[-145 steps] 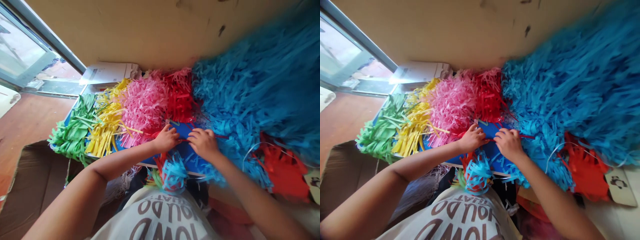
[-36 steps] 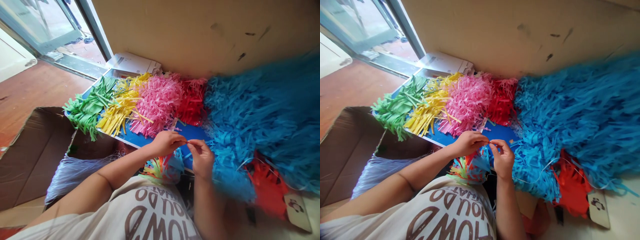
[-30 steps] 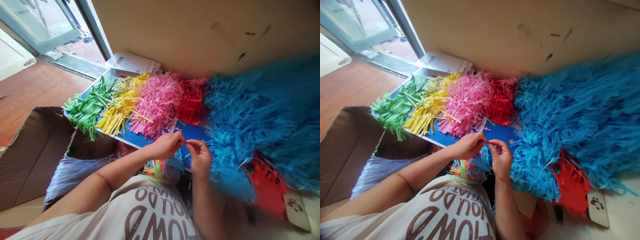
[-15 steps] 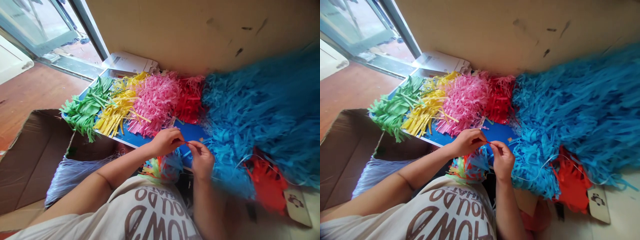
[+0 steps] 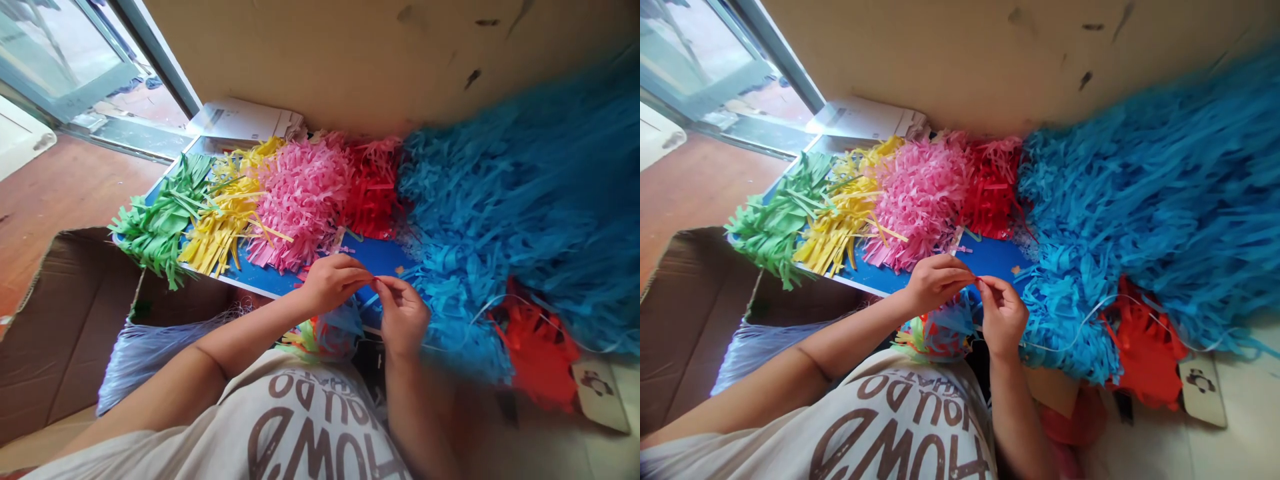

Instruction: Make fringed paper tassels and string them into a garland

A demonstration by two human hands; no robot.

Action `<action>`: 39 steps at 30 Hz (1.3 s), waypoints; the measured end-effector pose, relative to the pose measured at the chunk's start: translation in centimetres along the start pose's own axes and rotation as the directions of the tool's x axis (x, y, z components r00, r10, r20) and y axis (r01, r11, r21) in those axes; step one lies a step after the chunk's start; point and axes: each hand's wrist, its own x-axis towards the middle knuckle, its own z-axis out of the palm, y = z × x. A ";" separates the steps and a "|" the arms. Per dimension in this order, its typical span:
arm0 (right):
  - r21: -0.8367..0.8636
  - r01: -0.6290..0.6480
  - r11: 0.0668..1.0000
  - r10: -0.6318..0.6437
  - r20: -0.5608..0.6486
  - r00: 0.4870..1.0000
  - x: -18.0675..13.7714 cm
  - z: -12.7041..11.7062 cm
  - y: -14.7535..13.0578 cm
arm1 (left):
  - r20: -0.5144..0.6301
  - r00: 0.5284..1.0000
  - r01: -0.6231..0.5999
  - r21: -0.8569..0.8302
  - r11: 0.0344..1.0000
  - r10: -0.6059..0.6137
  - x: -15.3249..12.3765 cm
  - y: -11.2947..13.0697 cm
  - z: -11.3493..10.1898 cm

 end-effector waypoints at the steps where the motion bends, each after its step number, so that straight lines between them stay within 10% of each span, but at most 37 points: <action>1: -0.014 0.010 1.000 -0.010 -0.004 1.000 0.1 -0.1 0.1 | 0.004 1.000 -0.002 -0.001 1.000 0.002 0.1 0.0 0.1; 12: -0.178 0.260 0.949 -0.246 0.097 0.964 0.3 -0.7 0.0 | 0.186 0.978 0.085 0.085 0.993 -0.099 1.2 0.2 0.6; 16: -0.433 0.166 0.886 -0.263 -0.173 0.949 4.4 -10.1 1.9 | 0.136 0.985 0.113 -0.043 0.993 -0.106 1.6 -0.7 -1.5; 19: -0.646 -0.322 0.692 -0.238 -0.626 0.743 8.5 -20.7 4.0 | 0.045 0.988 0.149 -0.095 0.984 -0.145 1.6 -1.5 -2.8; 24: -0.599 -0.570 0.562 -0.173 -0.760 0.627 13.0 -30.1 5.5 | 0.072 0.983 0.182 -0.204 0.962 -0.171 2.0 -0.8 -1.7; 29: -0.576 -0.587 0.569 -0.108 -0.760 0.641 13.0 -30.7 5.2 | 0.114 0.964 0.263 -0.291 0.920 -0.239 2.0 0.2 -1.2; 34: -0.537 -0.515 0.668 -0.127 -0.765 0.632 11.7 -30.6 3.1 | 0.147 0.818 0.553 -0.470 0.688 -0.557 1.6 0.6 -1.9; 37: -0.492 -0.322 0.809 -0.145 -0.697 0.702 9.6 -25.2 1.1 | 0.214 0.713 0.640 -0.589 0.493 -0.668 1.9 1.8 -1.5; 39: -0.352 -0.023 0.936 -0.164 -0.492 0.855 6.9 -18.9 -0.5 | 0.320 0.640 0.667 -0.682 0.299 -0.699 2.1 2.7 -0.9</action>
